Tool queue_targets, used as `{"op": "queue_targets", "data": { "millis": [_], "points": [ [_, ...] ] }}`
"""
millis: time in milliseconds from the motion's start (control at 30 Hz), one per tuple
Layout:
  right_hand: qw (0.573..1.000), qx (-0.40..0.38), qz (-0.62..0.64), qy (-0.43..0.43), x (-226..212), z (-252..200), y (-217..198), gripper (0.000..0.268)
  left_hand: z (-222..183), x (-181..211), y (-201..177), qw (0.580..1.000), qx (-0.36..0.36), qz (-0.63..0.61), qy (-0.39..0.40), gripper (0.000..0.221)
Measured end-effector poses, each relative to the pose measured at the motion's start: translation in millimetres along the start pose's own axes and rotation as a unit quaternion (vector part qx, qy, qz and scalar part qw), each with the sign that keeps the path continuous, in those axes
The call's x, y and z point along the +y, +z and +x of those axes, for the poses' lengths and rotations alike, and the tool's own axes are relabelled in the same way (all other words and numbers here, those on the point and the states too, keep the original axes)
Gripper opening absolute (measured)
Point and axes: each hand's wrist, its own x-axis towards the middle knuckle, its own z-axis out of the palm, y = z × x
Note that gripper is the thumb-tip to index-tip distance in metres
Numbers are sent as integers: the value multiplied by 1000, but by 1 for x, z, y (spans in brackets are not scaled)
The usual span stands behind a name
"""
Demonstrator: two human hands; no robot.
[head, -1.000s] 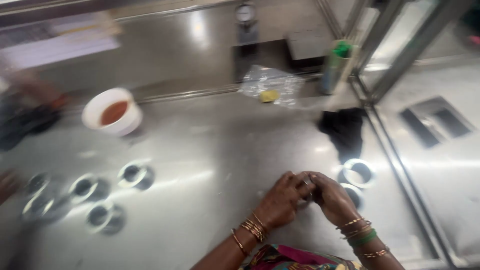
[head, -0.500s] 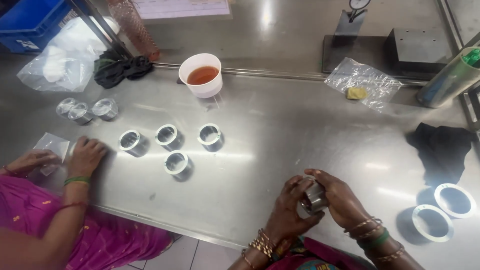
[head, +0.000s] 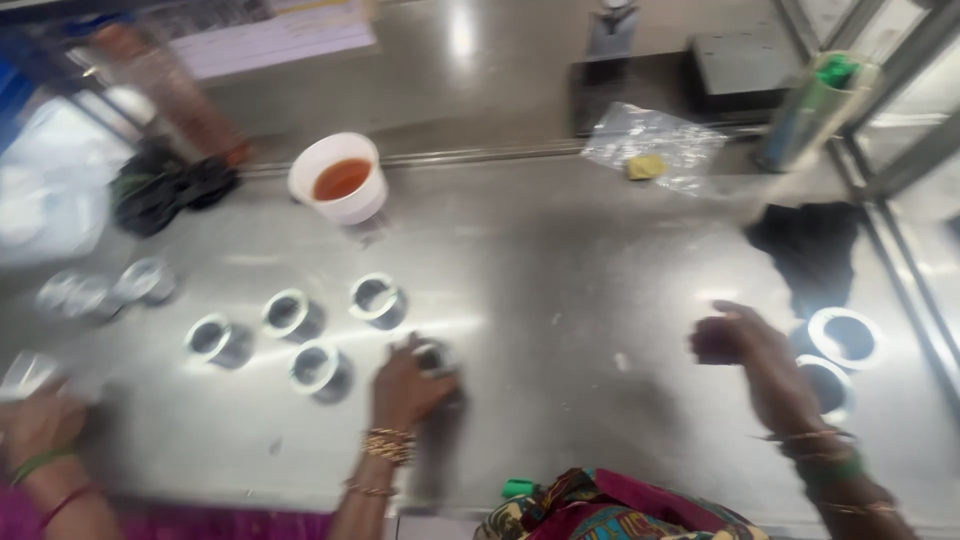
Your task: Inspecting, marking, and cleaning metal rings at an industrial workstation.
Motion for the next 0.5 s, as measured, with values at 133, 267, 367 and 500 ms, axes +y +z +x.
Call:
{"op": "queue_targets", "data": {
  "millis": [133,267,367,500],
  "points": [
    [996,83,-20,-23,1,-46,-86,42,41,84,-63,979,-112,123,-117,73],
    [970,215,105,36,-10,-77,-128,35,51,231,9,980,-76,-125,133,81],
    [955,266,118,56,-11,-91,-142,32,20,368,45,931,-258,-156,204,96],
    [939,303,133,91,-5,-104,-152,30,-11,472,61,890,-342,-104,282,100]
  ]
}}
